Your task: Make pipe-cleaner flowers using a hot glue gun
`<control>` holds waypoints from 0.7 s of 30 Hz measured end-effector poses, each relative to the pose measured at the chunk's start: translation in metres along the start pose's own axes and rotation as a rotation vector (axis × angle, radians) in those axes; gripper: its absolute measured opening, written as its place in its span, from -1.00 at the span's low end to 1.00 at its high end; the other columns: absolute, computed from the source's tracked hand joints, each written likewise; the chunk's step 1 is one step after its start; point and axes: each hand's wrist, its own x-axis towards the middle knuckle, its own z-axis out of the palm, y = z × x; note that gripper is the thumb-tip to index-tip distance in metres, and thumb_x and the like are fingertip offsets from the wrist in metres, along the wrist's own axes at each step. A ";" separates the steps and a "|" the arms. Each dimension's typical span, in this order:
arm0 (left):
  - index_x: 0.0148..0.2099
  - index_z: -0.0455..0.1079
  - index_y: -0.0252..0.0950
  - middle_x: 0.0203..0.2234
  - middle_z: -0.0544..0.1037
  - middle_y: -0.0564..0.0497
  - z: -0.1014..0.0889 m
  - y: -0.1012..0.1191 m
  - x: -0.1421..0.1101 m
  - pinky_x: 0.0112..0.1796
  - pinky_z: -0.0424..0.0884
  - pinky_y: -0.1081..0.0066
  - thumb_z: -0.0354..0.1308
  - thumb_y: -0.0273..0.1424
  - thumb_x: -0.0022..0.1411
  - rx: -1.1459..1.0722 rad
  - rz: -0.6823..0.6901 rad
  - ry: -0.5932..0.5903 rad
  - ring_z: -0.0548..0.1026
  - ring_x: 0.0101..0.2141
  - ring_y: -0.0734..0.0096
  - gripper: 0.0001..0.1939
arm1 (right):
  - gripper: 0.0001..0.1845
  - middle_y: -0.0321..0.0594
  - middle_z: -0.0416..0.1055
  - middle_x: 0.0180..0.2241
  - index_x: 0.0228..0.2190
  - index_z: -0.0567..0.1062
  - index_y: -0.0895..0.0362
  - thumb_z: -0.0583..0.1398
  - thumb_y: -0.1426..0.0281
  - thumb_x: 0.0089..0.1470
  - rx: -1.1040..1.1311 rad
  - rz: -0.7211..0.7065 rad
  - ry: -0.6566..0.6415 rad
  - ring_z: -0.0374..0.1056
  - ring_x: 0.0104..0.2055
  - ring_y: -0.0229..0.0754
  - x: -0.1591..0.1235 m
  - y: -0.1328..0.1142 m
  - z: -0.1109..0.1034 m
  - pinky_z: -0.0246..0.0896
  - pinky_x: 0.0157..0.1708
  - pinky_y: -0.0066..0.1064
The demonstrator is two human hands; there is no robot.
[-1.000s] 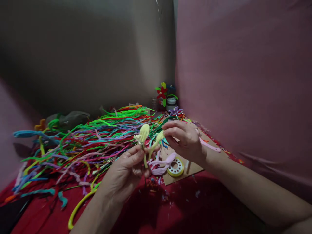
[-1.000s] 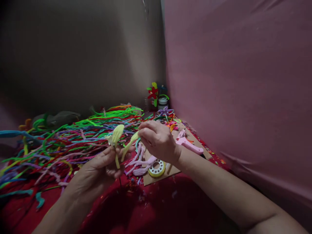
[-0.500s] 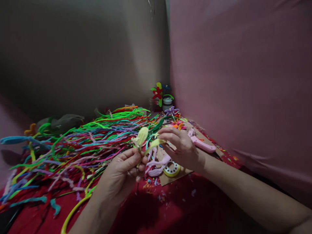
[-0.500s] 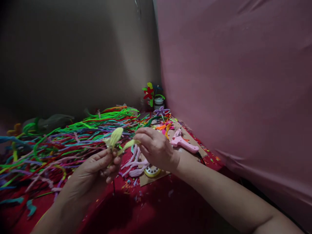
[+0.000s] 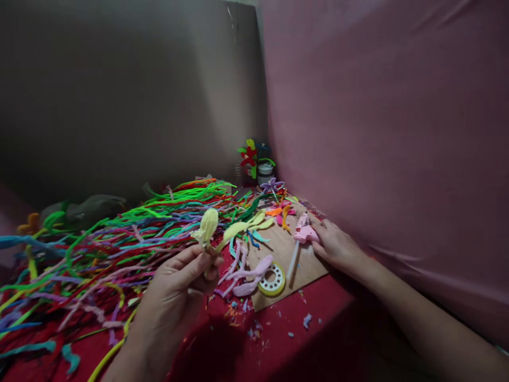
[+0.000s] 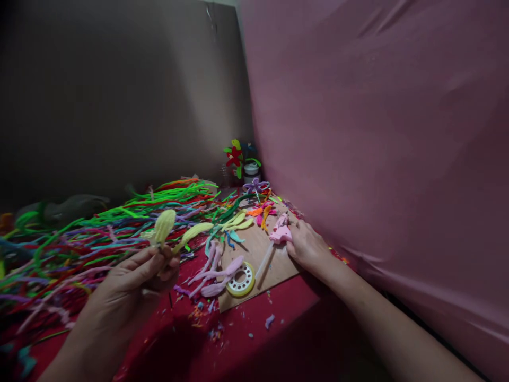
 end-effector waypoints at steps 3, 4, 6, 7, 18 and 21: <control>-0.47 0.47 -0.39 -0.63 0.51 -0.03 -0.002 0.000 0.002 -0.59 0.30 0.65 0.42 -0.47 -0.26 -0.013 0.012 0.002 0.35 -0.64 0.64 -0.77 | -0.63 0.00 0.31 -0.29 -0.13 0.41 0.27 0.04 0.41 0.01 0.180 -0.049 0.097 0.27 -0.27 -0.06 -0.002 0.002 0.001 0.17 -0.32 -0.29; -0.47 0.47 -0.39 -0.63 0.51 -0.03 -0.003 -0.001 0.003 -0.59 0.30 0.65 0.41 -0.48 -0.24 -0.017 0.019 0.003 0.35 -0.64 0.64 -0.78 | -0.63 -0.02 0.31 -0.31 -0.15 0.42 0.27 0.06 0.39 0.00 0.283 -0.054 0.167 0.27 -0.29 -0.07 -0.003 0.002 -0.001 0.16 -0.31 -0.28; -0.48 0.47 -0.39 -0.63 0.51 -0.03 -0.004 -0.002 0.004 -0.60 0.28 0.65 0.40 -0.49 -0.21 -0.028 0.046 -0.002 0.34 -0.65 0.64 -0.81 | -0.66 -0.10 0.33 -0.34 -0.19 0.44 0.21 0.11 0.34 -0.02 0.597 -0.025 0.236 0.26 -0.34 -0.13 -0.005 -0.003 -0.008 0.17 -0.35 -0.31; -0.48 0.46 -0.38 -0.63 0.51 -0.03 -0.004 -0.002 0.005 -0.60 0.28 0.65 0.39 -0.49 -0.20 -0.031 0.062 -0.004 0.34 -0.65 0.64 -0.82 | -0.69 -0.14 0.35 -0.36 -0.22 0.45 0.17 0.14 0.30 -0.02 0.804 0.010 0.225 0.25 -0.39 -0.18 -0.005 -0.008 -0.014 0.15 -0.42 -0.36; -0.47 0.41 -0.37 -0.60 0.48 0.04 -0.011 0.009 0.009 -0.60 0.24 0.64 0.34 -0.50 -0.10 -0.105 0.336 0.078 0.33 -0.62 0.65 -0.86 | -0.68 -0.29 0.23 -0.64 -0.58 0.39 0.21 0.22 0.18 -0.07 1.535 -0.153 -0.192 0.10 -0.63 -0.35 0.034 -0.114 -0.049 -0.03 -0.64 -0.48; -0.45 0.41 -0.36 -0.60 0.48 0.05 -0.015 0.008 0.012 -0.59 0.24 0.64 0.34 -0.48 -0.10 -0.130 0.339 0.107 0.34 -0.61 0.65 -0.85 | -0.63 -0.30 0.22 -0.66 -0.62 0.36 0.19 0.19 0.14 -0.04 1.418 -0.163 -0.178 0.10 -0.64 -0.36 0.033 -0.130 -0.045 -0.04 -0.67 -0.49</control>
